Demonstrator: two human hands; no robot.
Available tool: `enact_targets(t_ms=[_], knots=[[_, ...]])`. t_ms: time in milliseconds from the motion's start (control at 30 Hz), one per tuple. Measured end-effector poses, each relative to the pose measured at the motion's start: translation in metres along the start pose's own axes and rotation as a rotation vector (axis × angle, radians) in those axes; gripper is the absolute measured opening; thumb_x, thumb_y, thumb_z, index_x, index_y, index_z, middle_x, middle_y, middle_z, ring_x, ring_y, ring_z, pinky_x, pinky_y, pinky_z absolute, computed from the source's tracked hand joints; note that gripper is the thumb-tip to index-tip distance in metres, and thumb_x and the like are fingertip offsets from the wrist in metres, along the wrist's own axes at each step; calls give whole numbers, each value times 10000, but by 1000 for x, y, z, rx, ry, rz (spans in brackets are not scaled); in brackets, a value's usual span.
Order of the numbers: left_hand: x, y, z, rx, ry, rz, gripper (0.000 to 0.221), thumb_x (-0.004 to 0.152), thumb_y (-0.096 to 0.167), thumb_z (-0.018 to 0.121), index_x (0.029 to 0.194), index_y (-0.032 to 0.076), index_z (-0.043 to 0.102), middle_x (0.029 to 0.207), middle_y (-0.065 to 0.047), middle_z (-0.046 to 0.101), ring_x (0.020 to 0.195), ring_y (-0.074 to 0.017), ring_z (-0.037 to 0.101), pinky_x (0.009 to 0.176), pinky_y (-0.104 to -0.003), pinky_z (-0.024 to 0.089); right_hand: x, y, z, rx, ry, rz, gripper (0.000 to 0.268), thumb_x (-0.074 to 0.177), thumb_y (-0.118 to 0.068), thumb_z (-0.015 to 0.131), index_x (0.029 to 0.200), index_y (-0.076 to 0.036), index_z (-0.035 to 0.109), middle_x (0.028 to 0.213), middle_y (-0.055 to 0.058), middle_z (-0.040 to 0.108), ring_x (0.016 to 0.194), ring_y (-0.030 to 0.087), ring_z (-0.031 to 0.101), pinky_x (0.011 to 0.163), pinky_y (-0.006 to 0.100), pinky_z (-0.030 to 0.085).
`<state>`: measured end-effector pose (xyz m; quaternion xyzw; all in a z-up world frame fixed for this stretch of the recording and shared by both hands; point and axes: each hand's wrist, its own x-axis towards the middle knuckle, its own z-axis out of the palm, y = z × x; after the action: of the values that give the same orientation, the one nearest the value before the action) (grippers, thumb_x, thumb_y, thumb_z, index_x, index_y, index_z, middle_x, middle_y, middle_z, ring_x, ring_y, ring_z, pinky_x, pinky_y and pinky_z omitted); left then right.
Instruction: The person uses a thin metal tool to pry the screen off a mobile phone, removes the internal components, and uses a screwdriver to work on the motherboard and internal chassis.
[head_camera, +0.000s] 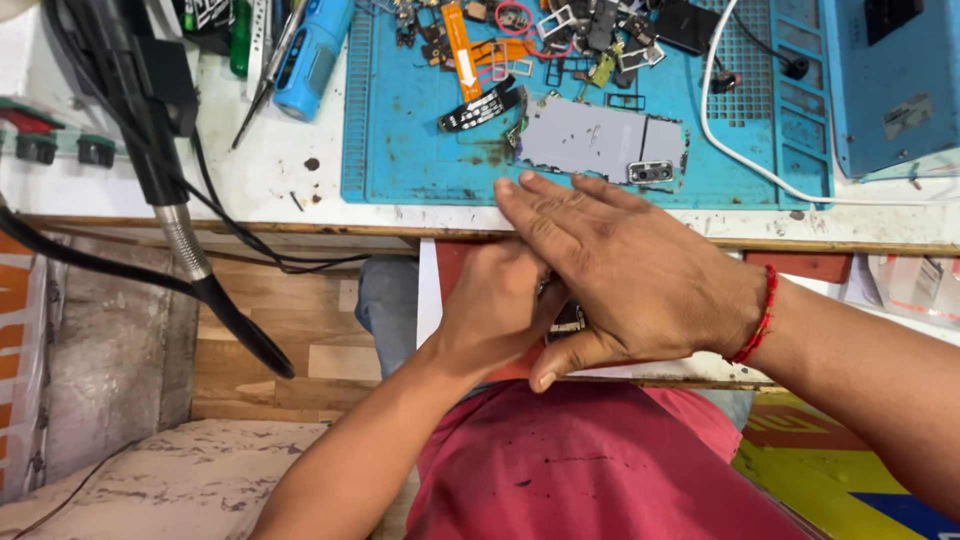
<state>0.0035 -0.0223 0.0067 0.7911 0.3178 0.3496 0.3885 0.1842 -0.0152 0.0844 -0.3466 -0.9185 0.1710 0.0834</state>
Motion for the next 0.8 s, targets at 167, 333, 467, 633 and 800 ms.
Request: enact_targets(t_ms=[167,333,467,633,800], knots=[[5,11,-3,-14,126,231,304,839,64,594,1086,-114,585,1020,-317,626,923,-498,619,767,-514,524,0,-1,-1,-27,19,25,1369,664,-897,570,1480,158,265,1479,368,411,1411,481,379,1142,557,290],[6,4,0,69,25,-53,169,840,120,724,939,-12,685,876,-203,701,800,-394,692,705,-485,548,-3,2,1,8,16,20,1368,676,-890,570,1489,162,247,1502,367,401,1431,480,366,1151,558,287],[3,4,0,12,-167,-49,181,832,51,672,980,-43,628,890,-219,679,847,-419,679,726,-492,540,-5,2,0,-2,13,43,1386,655,-897,574,1492,155,238,1483,387,387,1415,492,353,1134,555,292],[3,5,1,77,60,111,223,854,69,678,1058,-8,633,966,-214,684,894,-417,675,797,-485,545,-4,0,-3,15,-5,55,1353,670,-877,600,1490,140,247,1498,373,393,1422,485,359,1117,566,298],[2,3,0,45,-25,-44,153,868,81,670,1005,15,664,878,-174,705,802,-369,710,712,-451,564,-7,0,-1,24,-4,46,1363,651,-870,613,1490,140,246,1486,375,394,1410,495,364,1121,569,298]])
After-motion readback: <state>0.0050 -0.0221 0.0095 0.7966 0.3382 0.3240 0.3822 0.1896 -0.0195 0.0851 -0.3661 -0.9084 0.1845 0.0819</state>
